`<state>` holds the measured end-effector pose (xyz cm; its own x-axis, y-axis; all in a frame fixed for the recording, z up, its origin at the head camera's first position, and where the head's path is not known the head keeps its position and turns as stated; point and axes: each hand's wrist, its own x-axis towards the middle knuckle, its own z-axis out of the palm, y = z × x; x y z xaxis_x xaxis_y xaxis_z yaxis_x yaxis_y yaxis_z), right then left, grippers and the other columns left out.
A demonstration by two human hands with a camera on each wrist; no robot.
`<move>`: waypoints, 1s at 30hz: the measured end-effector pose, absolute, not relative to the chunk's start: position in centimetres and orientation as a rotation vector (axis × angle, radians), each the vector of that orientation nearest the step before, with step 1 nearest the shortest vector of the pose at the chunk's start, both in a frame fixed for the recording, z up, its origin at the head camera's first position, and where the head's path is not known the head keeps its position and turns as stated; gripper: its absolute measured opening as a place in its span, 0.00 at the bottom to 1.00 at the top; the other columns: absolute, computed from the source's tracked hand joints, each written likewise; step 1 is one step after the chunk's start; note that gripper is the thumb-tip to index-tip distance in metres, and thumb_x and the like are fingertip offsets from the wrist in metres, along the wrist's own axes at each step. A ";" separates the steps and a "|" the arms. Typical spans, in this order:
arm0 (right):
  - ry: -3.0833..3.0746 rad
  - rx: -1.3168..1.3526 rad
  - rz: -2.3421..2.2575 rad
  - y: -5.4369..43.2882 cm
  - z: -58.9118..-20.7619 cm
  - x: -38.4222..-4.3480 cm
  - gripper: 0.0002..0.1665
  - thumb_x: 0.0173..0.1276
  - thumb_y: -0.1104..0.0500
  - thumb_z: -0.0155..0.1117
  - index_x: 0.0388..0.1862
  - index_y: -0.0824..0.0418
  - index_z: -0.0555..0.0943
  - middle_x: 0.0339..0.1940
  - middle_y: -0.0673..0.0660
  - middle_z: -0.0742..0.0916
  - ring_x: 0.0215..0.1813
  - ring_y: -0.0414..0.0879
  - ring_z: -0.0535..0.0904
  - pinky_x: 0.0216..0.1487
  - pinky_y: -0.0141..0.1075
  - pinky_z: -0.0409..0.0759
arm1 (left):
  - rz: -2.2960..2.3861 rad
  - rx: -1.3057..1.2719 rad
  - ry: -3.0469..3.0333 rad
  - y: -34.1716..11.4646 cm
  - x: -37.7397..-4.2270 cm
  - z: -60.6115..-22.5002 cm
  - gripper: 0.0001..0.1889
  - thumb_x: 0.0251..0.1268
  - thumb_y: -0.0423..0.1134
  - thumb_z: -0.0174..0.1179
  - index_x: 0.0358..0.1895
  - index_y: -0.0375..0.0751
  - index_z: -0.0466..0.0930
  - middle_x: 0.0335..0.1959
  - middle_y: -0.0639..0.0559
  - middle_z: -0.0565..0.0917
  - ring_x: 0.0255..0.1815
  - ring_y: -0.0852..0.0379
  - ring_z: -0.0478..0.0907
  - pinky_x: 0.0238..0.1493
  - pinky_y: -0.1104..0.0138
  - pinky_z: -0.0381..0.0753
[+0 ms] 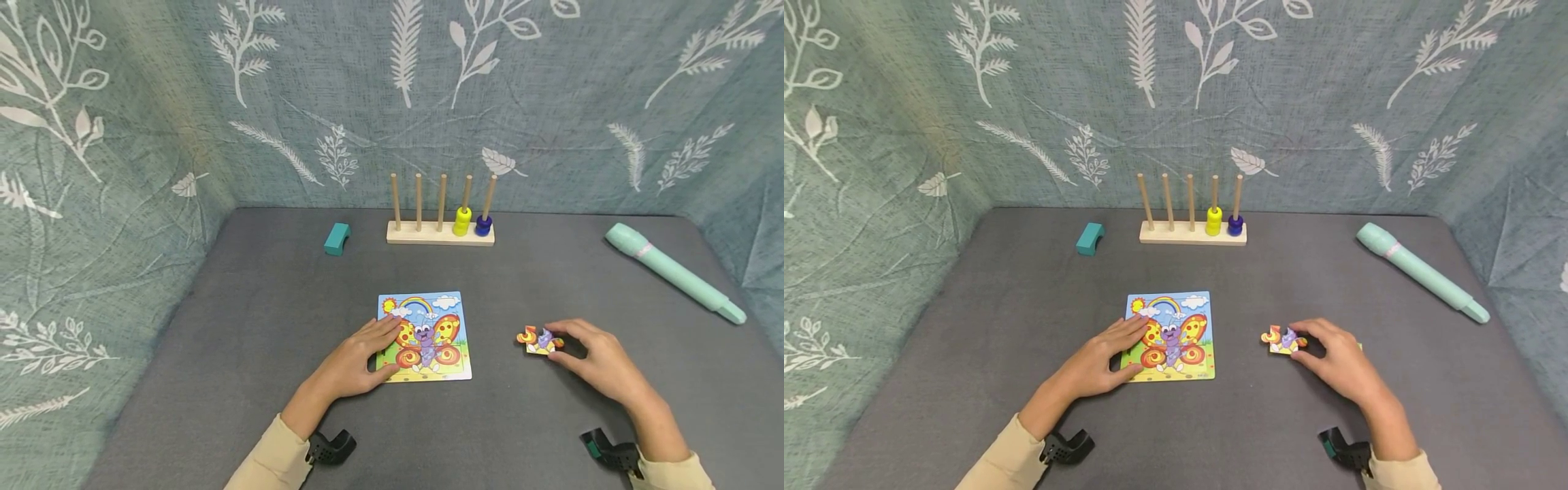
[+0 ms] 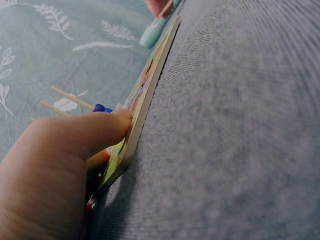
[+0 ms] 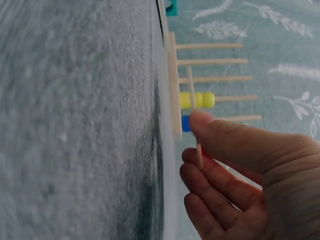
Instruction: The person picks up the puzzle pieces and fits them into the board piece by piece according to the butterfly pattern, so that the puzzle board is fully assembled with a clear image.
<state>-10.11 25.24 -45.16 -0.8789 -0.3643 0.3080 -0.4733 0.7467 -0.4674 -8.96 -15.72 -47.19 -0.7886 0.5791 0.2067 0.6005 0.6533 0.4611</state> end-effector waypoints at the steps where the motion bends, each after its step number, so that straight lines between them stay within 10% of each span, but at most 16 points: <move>1: -2.744 0.676 0.825 25.0 -45.1 -10.1 0.24 0.49 0.62 0.77 0.48 0.54 0.83 0.44 0.50 0.86 0.46 0.42 0.80 0.46 0.26 0.74 | -0.811 -1.008 -2.818 -15.7 -9.0 -47.2 0.33 0.62 0.50 0.61 0.68 0.37 0.67 0.71 0.47 0.66 0.73 0.50 0.61 0.74 0.55 0.60; 30: -2.769 1.047 0.940 15.4 -43.9 -10.7 0.23 0.57 0.57 0.73 0.51 0.60 0.81 0.48 0.52 0.84 0.54 0.48 0.79 0.54 0.47 0.80 | -0.812 -1.010 -2.835 -15.7 -9.0 -47.1 0.33 0.63 0.49 0.60 0.68 0.36 0.67 0.71 0.46 0.66 0.73 0.50 0.60 0.75 0.55 0.58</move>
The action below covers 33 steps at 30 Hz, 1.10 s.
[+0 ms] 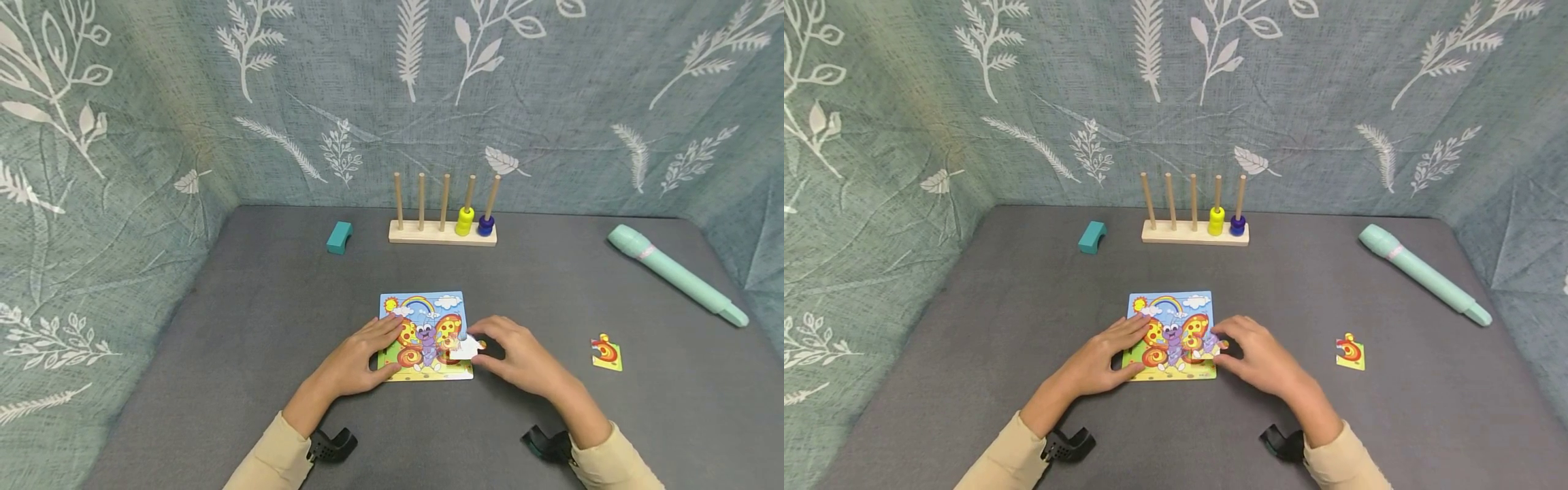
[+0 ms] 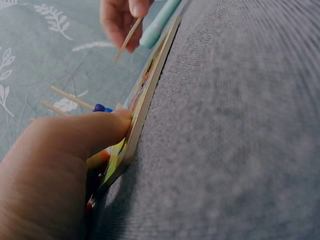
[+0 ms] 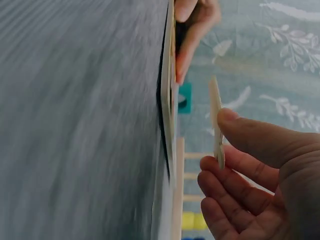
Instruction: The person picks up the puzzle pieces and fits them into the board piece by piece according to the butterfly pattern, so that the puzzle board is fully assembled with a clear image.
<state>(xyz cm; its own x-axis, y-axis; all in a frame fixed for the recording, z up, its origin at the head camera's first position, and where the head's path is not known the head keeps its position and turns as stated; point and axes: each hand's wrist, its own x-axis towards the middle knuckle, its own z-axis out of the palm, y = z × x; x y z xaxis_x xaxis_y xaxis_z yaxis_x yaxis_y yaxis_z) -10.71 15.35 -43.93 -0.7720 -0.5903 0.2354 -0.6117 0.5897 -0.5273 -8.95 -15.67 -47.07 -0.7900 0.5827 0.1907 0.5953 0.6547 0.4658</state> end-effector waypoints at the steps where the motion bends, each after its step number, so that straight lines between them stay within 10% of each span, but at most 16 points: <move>1: -2.777 1.056 0.939 15.0 -43.9 -10.7 0.23 0.57 0.57 0.72 0.52 0.60 0.81 0.49 0.52 0.84 0.54 0.48 0.79 0.54 0.46 0.80 | -0.813 -1.010 -2.834 -15.7 -8.9 -47.1 0.33 0.62 0.49 0.60 0.68 0.36 0.67 0.71 0.46 0.66 0.73 0.50 0.60 0.75 0.54 0.58; 33: -2.791 1.168 0.888 9.8 -45.0 -10.2 0.20 0.57 0.56 0.72 0.49 0.59 0.82 0.45 0.51 0.80 0.48 0.44 0.75 0.50 0.39 0.79 | -0.830 -1.002 -2.812 -15.6 -9.1 -46.8 0.33 0.61 0.48 0.62 0.67 0.36 0.68 0.70 0.47 0.67 0.73 0.50 0.61 0.74 0.53 0.60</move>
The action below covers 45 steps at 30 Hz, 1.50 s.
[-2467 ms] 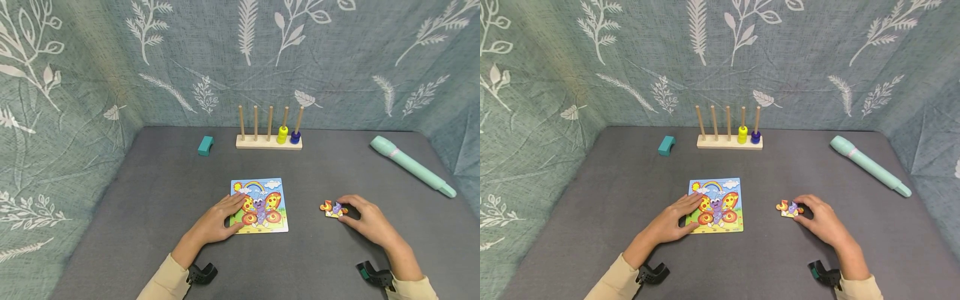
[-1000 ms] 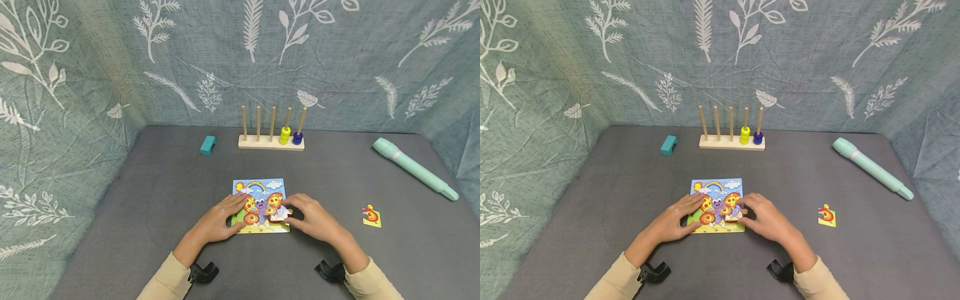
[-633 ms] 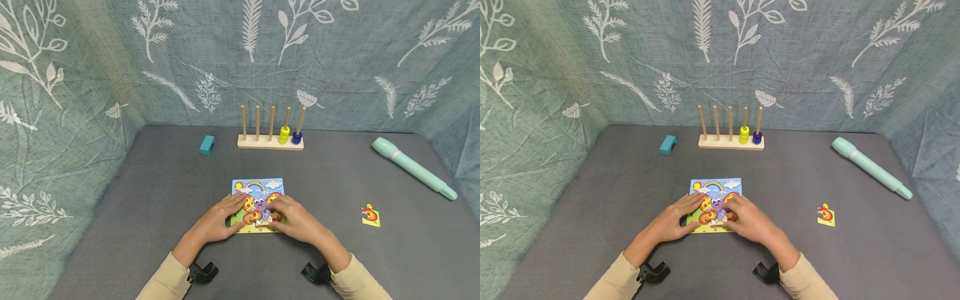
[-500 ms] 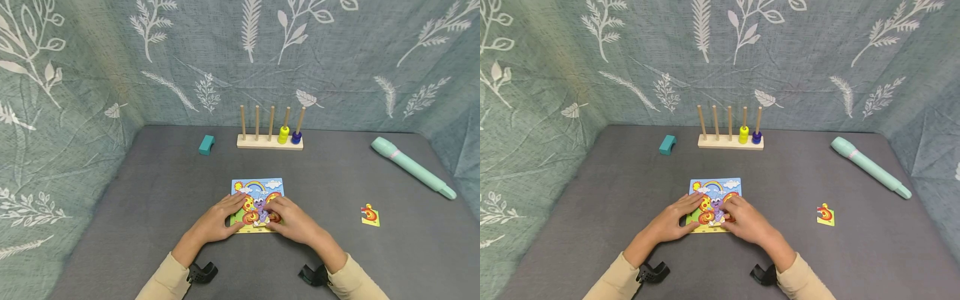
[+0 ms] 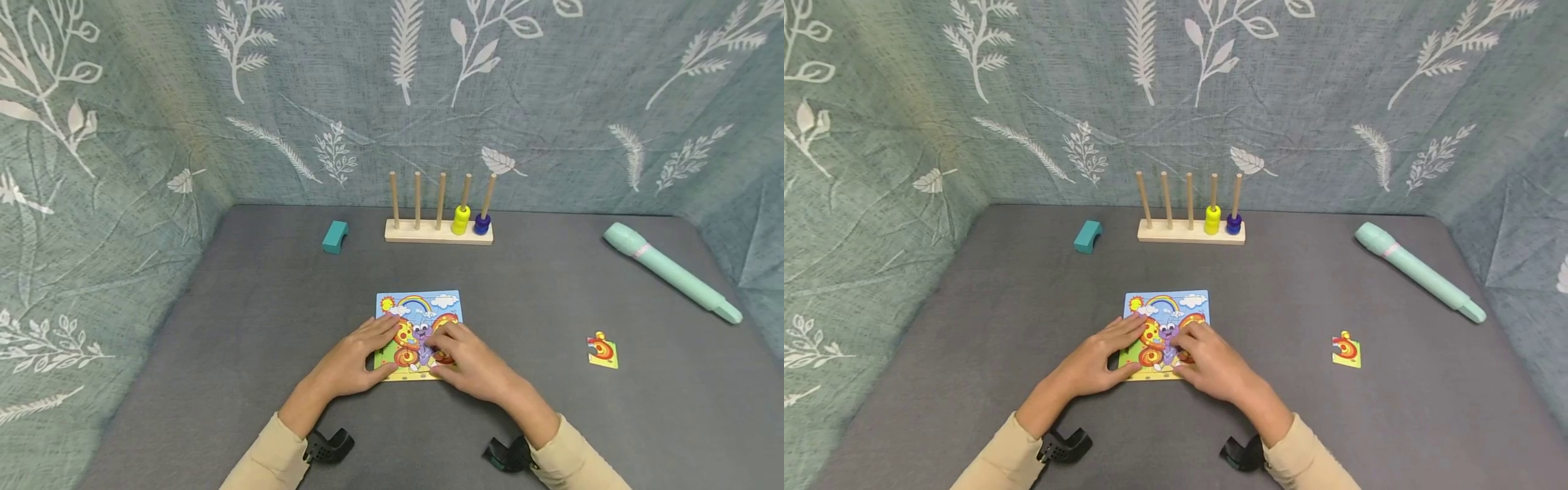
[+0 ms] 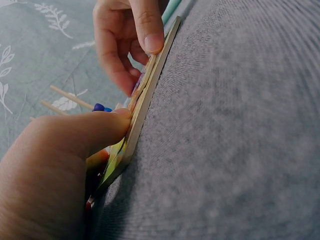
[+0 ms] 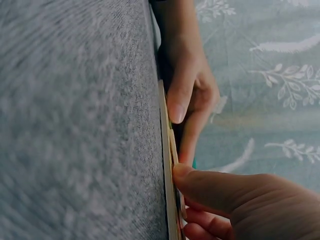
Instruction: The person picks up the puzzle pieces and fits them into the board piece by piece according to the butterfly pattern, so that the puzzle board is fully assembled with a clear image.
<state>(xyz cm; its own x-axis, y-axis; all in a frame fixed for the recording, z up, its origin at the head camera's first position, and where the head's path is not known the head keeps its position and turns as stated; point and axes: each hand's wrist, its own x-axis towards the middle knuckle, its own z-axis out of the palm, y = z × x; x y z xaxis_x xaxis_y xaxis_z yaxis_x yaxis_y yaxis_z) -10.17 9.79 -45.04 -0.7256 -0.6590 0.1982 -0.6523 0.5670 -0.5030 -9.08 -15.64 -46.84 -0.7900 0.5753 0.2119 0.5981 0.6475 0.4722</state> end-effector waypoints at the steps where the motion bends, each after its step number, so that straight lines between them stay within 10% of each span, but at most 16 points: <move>1: 2.770 -1.157 -0.883 9.8 -45.1 -10.2 0.20 0.57 0.56 0.72 0.49 0.59 0.82 0.45 0.51 0.80 0.48 0.44 0.75 0.50 0.39 0.79 | -0.832 -1.001 -2.811 -15.6 -9.1 -46.9 0.33 0.61 0.48 0.62 0.67 0.36 0.68 0.70 0.47 0.67 0.72 0.50 0.61 0.74 0.53 0.60; 45: 2.916 -1.301 -0.858 9.2 -45.9 -10.0 0.12 0.57 0.59 0.72 0.40 0.62 0.86 0.41 0.53 0.82 0.45 0.45 0.76 0.49 0.39 0.78 | -0.700 -1.126 -2.747 -11.2 -10.6 -46.5 0.33 0.63 0.52 0.59 0.66 0.34 0.69 0.68 0.44 0.69 0.72 0.51 0.63 0.74 0.51 0.60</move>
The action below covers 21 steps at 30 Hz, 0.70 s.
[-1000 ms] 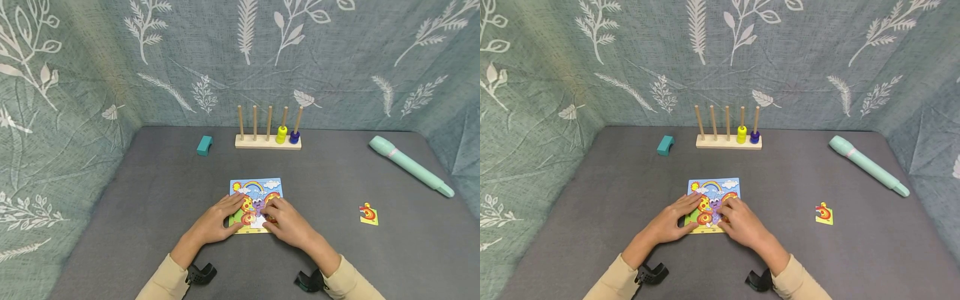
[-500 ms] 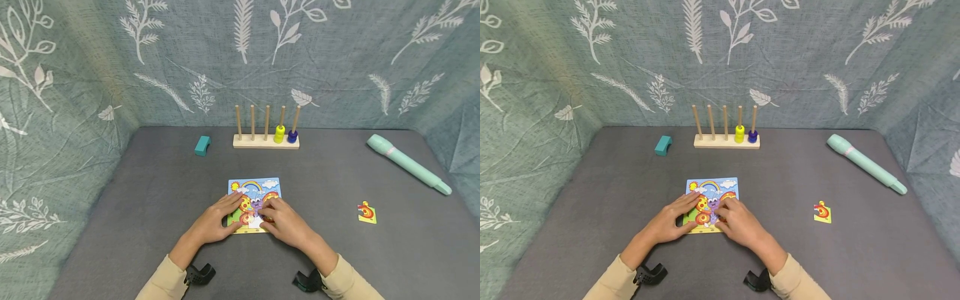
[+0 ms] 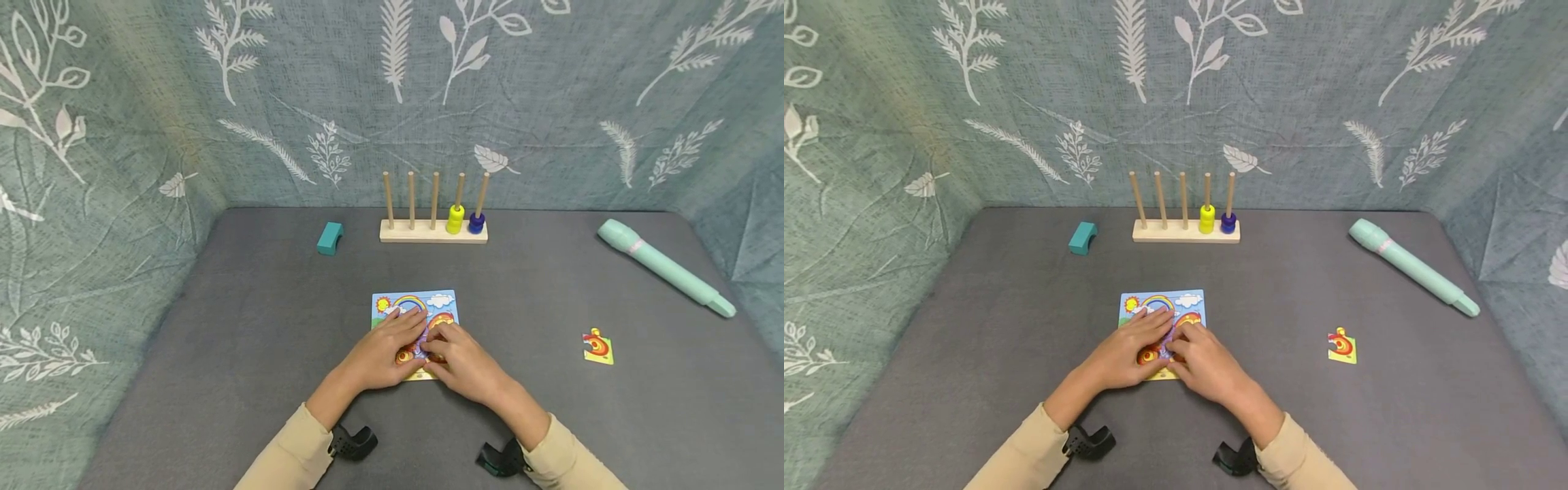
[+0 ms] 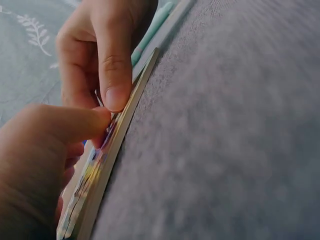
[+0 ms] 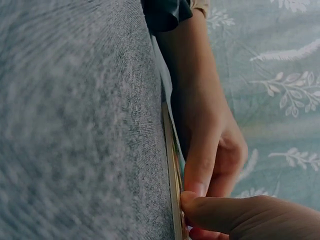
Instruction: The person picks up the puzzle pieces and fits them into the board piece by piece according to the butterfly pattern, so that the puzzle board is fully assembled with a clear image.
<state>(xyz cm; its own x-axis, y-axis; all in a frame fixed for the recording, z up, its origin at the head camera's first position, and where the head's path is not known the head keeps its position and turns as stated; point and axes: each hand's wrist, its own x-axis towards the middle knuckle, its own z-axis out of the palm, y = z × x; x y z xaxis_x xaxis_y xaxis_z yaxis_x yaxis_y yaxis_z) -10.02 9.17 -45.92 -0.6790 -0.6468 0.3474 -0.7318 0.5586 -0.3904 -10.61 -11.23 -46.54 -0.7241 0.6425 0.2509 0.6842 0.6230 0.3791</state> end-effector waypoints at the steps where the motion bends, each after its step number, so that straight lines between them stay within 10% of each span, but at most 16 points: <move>1: -2.630 1.171 0.784 9.2 -45.9 -10.0 0.12 0.57 0.59 0.72 0.40 0.62 0.86 0.41 0.53 0.82 0.46 0.45 0.77 0.50 0.39 0.78 | -0.691 -1.130 -2.752 -11.1 -10.7 -46.6 0.33 0.63 0.51 0.59 0.66 0.34 0.69 0.68 0.44 0.69 0.71 0.50 0.63 0.74 0.51 0.60; 21: -2.857 1.062 0.932 12.9 -44.5 -11.2 0.27 0.59 0.55 0.70 0.57 0.62 0.78 0.54 0.57 0.82 0.57 0.52 0.77 0.57 0.49 0.78 | -0.682 -1.114 -2.804 -11.1 -10.7 -47.1 0.32 0.65 0.52 0.56 0.69 0.39 0.66 0.70 0.48 0.68 0.72 0.54 0.62 0.76 0.55 0.57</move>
